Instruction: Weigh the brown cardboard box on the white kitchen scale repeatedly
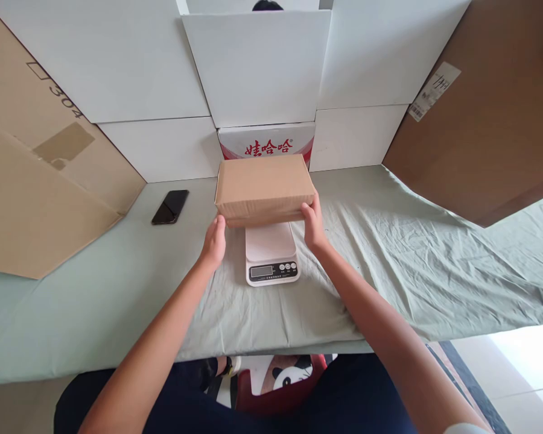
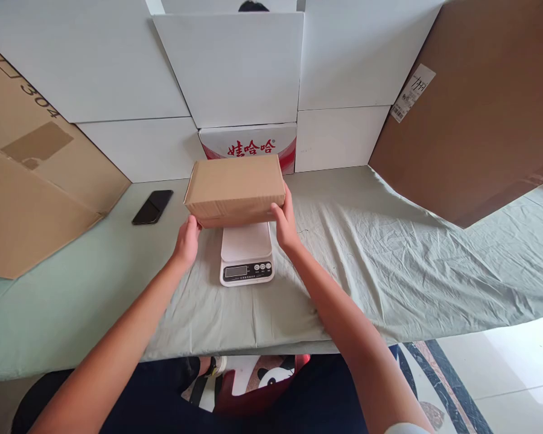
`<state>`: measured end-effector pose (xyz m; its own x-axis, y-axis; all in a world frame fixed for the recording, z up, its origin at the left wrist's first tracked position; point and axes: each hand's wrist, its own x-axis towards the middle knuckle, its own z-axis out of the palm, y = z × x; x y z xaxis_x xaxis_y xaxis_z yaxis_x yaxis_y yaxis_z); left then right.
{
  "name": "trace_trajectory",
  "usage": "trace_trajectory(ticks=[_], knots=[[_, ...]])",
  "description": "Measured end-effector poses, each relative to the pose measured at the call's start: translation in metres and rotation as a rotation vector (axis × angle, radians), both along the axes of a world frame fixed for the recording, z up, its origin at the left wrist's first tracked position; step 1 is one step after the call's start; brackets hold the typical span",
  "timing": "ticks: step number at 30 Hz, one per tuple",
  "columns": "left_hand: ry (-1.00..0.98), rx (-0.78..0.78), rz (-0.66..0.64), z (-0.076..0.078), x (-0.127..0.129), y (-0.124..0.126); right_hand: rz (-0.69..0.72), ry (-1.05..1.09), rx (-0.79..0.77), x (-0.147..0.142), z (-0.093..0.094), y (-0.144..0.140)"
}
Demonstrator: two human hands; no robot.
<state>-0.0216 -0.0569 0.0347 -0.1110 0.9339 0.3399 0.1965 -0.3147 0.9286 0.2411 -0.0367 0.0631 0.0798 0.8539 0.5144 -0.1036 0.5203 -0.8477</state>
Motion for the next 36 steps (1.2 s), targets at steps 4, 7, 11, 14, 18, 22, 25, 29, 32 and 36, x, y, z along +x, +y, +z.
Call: trace_trajectory(ticks=[4,7,11,14,18,22,25,29,32,36], knots=[[0.016,0.01,0.145,0.002,0.002,0.042,0.01,0.039,-0.016,-0.015,-0.006,0.048],[0.056,-0.025,0.208,-0.007,0.0,0.052,0.014,0.034,-0.1,-0.019,-0.021,0.065],[0.1,-0.068,0.211,-0.019,-0.004,0.048,0.034,-0.027,-0.17,-0.016,-0.034,0.07],[0.118,-0.077,0.213,-0.021,-0.005,0.047,0.021,-0.046,-0.186,-0.014,-0.034,0.07],[0.129,-0.083,0.217,-0.02,-0.005,0.047,0.002,-0.053,-0.203,-0.012,-0.034,0.069],[0.116,-0.08,0.21,-0.019,-0.005,0.047,0.012,-0.019,-0.228,-0.008,-0.038,0.067],[0.097,-0.076,0.209,-0.018,-0.005,0.045,0.035,0.01,-0.255,-0.006,-0.039,0.064],[0.097,-0.073,0.209,-0.015,-0.004,0.042,0.028,-0.026,-0.251,-0.007,-0.035,0.06],[0.098,-0.075,0.197,-0.012,-0.003,0.04,0.001,-0.065,-0.234,-0.008,-0.034,0.06],[0.082,-0.072,0.189,-0.01,-0.001,0.04,-0.016,-0.095,-0.227,-0.009,-0.034,0.06]])
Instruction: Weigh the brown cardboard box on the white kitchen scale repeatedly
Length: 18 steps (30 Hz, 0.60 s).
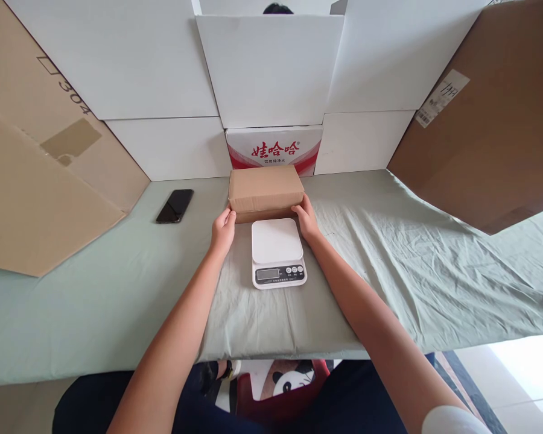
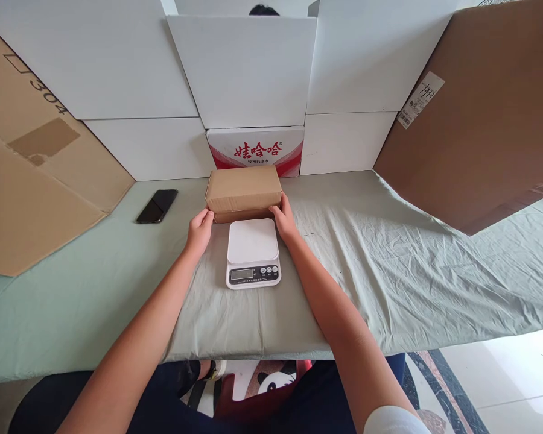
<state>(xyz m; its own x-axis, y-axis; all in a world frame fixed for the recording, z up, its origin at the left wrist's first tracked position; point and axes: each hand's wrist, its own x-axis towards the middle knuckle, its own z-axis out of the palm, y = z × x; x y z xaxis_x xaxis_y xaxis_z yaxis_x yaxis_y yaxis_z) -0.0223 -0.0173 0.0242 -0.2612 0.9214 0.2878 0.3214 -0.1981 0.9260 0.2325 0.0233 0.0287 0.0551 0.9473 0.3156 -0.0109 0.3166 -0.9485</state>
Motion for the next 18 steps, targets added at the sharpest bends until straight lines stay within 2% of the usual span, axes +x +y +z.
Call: trace_trajectory(ticks=[10,14,18], knots=[[-0.044,0.025,-0.026,0.005,0.002,-0.003,0.046,-0.035,-0.002,-0.004,0.004,-0.005],[-0.06,0.062,-0.013,0.015,0.004,-0.012,0.105,-0.011,0.106,-0.004,0.016,-0.014],[-0.066,0.127,0.01,0.03,0.007,-0.032,0.112,-0.051,0.225,0.0,0.034,-0.034]])
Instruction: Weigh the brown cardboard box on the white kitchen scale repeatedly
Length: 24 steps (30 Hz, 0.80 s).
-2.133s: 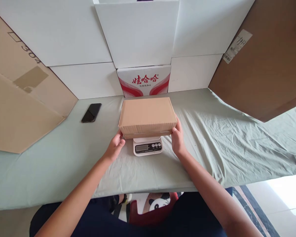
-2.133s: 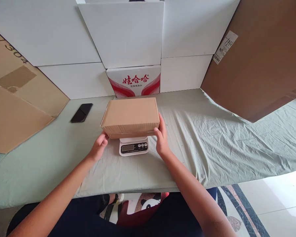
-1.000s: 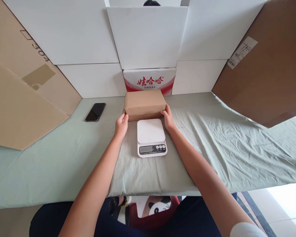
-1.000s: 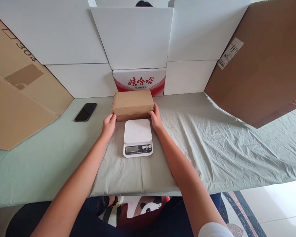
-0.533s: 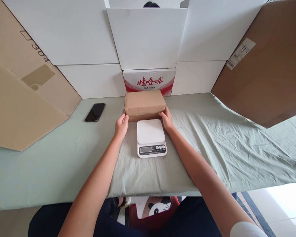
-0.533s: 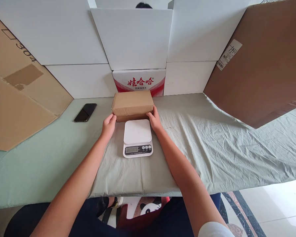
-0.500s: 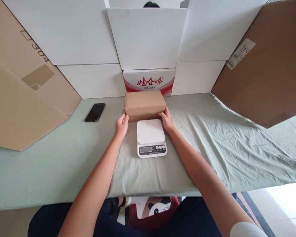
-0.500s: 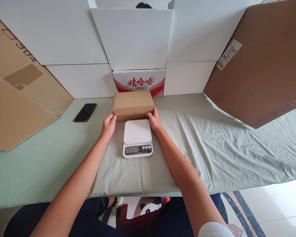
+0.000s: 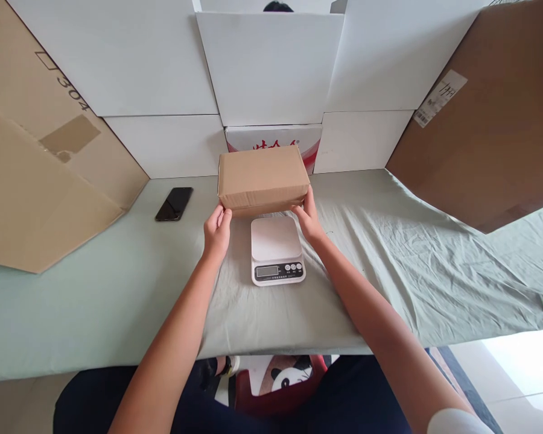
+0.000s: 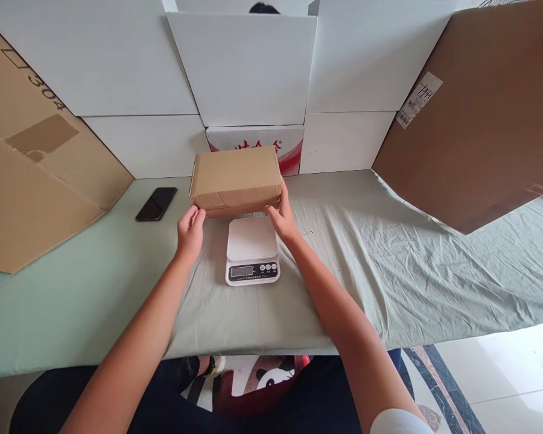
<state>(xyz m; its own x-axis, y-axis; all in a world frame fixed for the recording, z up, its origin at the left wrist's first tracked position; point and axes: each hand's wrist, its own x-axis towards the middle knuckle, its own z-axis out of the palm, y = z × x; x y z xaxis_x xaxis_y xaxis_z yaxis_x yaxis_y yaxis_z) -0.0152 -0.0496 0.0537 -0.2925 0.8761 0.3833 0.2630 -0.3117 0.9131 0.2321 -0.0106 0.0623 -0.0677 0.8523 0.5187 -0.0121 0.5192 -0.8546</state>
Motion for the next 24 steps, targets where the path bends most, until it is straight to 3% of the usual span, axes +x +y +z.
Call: trace_trajectory(ticks=[5,12,18,24], knots=[[-0.024,0.036,0.023,0.006,0.008,-0.034,-0.034,-0.005,-0.004,0.005,0.0,-0.041],[-0.067,-0.034,-0.016,-0.012,0.029,-0.085,-0.127,0.037,-0.088,0.017,-0.024,-0.096],[-0.065,-0.07,-0.036,-0.023,0.031,-0.107,-0.147,0.044,-0.113,0.019,-0.022,-0.11],[-0.111,-0.04,-0.035,-0.024,0.027,-0.107,-0.157,0.036,-0.112,0.014,-0.022,-0.112]])
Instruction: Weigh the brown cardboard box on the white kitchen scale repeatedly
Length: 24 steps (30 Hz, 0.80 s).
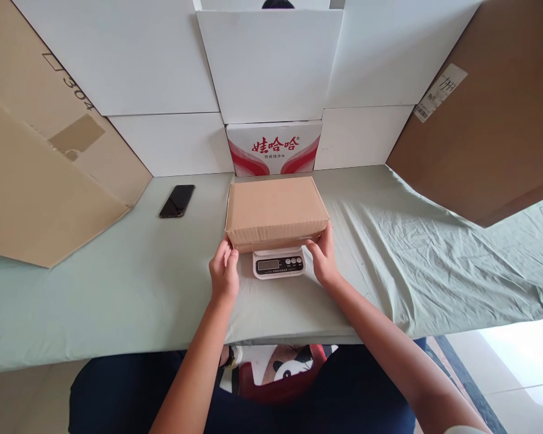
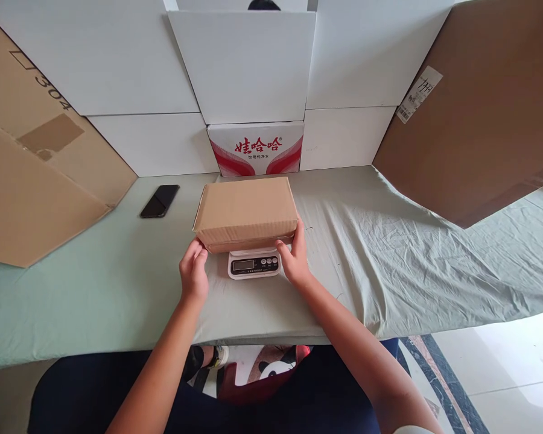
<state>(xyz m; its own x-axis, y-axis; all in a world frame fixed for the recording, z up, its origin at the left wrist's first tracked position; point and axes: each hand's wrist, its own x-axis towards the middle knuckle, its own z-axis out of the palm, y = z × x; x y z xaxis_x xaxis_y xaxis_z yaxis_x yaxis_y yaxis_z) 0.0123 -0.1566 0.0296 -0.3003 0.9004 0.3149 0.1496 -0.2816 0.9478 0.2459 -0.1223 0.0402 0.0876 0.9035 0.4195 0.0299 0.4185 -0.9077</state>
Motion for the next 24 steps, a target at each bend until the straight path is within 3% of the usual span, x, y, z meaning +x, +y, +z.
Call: trace_trajectory(ticks=[24], knots=[[-0.079,0.06,0.012,-0.0031,0.002,0.0027,-0.024,0.012,0.003,0.0001,0.0012,-0.0012]])
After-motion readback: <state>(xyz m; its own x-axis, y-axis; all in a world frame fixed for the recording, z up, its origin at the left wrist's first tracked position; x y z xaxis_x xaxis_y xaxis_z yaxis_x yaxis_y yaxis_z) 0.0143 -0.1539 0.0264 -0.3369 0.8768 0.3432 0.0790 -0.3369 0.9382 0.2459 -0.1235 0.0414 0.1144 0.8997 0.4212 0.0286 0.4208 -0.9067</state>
